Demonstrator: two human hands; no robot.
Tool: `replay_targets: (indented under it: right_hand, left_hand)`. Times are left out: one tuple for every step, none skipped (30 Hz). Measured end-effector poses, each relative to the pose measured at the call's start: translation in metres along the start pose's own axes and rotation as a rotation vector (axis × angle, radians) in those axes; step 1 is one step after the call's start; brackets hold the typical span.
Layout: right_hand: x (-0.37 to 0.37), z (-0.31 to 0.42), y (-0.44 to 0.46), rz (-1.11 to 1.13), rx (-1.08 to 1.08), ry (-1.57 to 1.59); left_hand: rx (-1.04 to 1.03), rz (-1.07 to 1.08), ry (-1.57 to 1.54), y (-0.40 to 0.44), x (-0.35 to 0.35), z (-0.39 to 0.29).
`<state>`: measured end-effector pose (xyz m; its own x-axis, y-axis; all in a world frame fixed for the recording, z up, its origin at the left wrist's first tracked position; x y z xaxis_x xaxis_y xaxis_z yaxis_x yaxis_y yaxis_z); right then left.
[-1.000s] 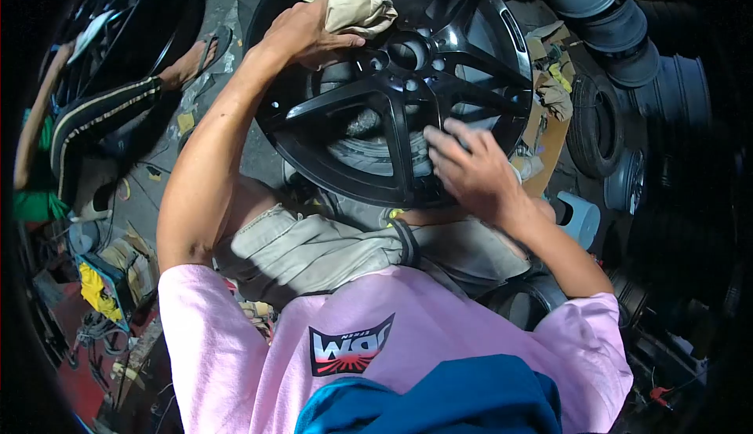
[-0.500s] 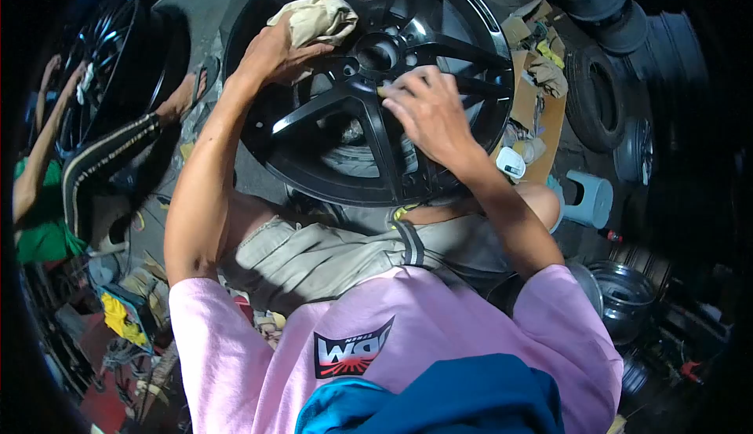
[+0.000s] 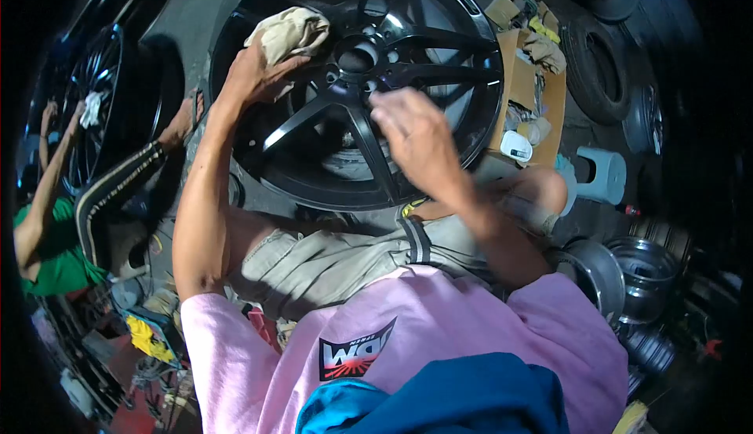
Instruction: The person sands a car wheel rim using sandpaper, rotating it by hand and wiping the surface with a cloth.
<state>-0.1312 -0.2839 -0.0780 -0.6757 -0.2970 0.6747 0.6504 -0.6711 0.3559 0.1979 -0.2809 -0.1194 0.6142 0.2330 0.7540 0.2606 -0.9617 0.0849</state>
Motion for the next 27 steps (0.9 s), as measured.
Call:
replay_targets:
  right_hand:
    - [-0.008, 0.01, -0.015, 0.019, -0.093, 0.054]
    - [-0.016, 0.02, -0.029, 0.043, -0.184, 0.11]
    - [-0.024, 0.029, -0.04, -0.067, -0.178, 0.138]
    - [-0.032, 0.035, -0.046, -0.174, -0.173, 0.163]
    - [-0.037, 0.035, -0.047, -0.202, -0.196, 0.198]
    - [-0.043, 0.032, -0.043, -0.211, -0.214, 0.199]
    - [-0.049, 0.025, -0.031, -0.242, -0.189, 0.216]
    - [-0.054, 0.018, -0.019, -0.274, -0.16, 0.232]
    - [-0.055, 0.011, -0.005, -0.261, -0.179, 0.228]
    - [-0.056, 0.006, 0.008, -0.245, -0.195, 0.225]
    - [-0.06, 0.005, 0.015, -0.224, -0.276, 0.252]
    - [-0.059, 0.007, 0.009, -0.226, -0.277, 0.254]
    - [-0.055, 0.01, -0.001, -0.231, -0.224, 0.265]
    - [-0.05, 0.015, -0.011, -0.236, -0.169, 0.275]
    - [-0.038, 0.022, -0.029, -0.209, -0.186, 0.282]
    - [-0.021, 0.034, -0.046, -0.13, -0.278, 0.325]
    - [-0.011, 0.041, -0.067, -0.103, -0.314, 0.33]
    - [-0.006, 0.044, -0.079, -0.078, -0.351, 0.335]
    - [-0.007, 0.045, -0.081, -0.078, -0.361, 0.333]
    - [-0.01, 0.046, -0.08, -0.107, -0.343, 0.295]
    - [-0.014, 0.046, -0.077, -0.137, -0.317, 0.257]
    - [-0.028, 0.034, -0.067, -0.142, -0.311, 0.256]
    - [-0.048, 0.013, -0.054, -0.15, -0.288, 0.227]
    - [-0.054, 0.007, -0.04, -0.156, -0.264, 0.198]
    - [-0.053, 0.005, -0.036, -0.155, -0.255, 0.2]
    - [-0.052, 0.002, -0.031, -0.075, -0.285, 0.216]
    - [-0.046, 0.003, -0.025, 0.01, -0.316, 0.229]
  left_hand:
    - [-0.017, 0.013, 0.008, 0.0, 0.002, -0.005]
    - [0.057, 0.038, 0.051, -0.001, 0.004, -0.008]
    - [0.136, 0.064, 0.093, 0.0, 0.003, -0.009]
    - [0.13, 0.078, 0.096, 0.003, 0.0, -0.003]
    - [0.112, 0.057, 0.084, 0.004, -0.005, 0.005]
    - [0.092, 0.041, 0.074, 0.004, -0.008, 0.012]
    - [0.115, 0.039, 0.091, 0.005, -0.008, 0.013]
    - [0.103, 0.048, 0.097, 0.005, -0.009, 0.013]
    - [0.11, 0.034, 0.079, 0.004, -0.009, 0.012]
    - [0.12, 0.017, 0.061, 0.002, -0.007, 0.009]
    - [0.141, 0.024, 0.044, 0.002, -0.006, 0.006]
    - [0.14, 0.025, 0.046, -0.001, -0.006, 0.005]
    - [0.128, 0.011, 0.066, -0.002, -0.006, 0.003]
    - [0.117, -0.005, 0.083, -0.001, -0.006, 0.002]
    - [0.117, -0.008, 0.082, 0.001, -0.005, 0.002]
    - [0.127, -0.009, 0.101, 0.001, -0.004, 0.002]
    - [0.138, -0.006, 0.119, 0.0, -0.006, 0.005]
    - [0.065, -0.011, 0.065, 0.001, -0.007, 0.007]
    - [0.079, -0.013, 0.059, 0.0, -0.008, 0.01]
    - [0.088, -0.016, 0.055, 0.001, -0.009, 0.012]
    - [0.167, 0.047, 0.061, 0.004, -0.007, 0.014]
    - [0.162, 0.042, 0.062, 0.005, -0.007, 0.012]
    - [0.172, 0.042, 0.072, 0.004, -0.007, 0.011]
    - [0.184, 0.042, 0.081, 0.002, -0.007, 0.009]
    - [0.167, 0.045, 0.101, 0.001, -0.007, 0.007]
    - [0.19, 0.021, 0.098, 0.001, -0.009, 0.005]
    - [0.192, 0.017, 0.107, 0.002, -0.008, 0.004]
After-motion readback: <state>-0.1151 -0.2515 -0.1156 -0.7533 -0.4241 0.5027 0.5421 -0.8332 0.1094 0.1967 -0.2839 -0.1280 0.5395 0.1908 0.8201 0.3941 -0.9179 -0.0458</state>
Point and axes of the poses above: each hand's wrist, its own y-axis towards the middle knuckle, its own x-axis out of the back of the hand, z = x × y, the point moved 1 cm from there along y, towards the middle knuckle, and after that the axes turned 2 degrees about x, right-handed, at the moved point
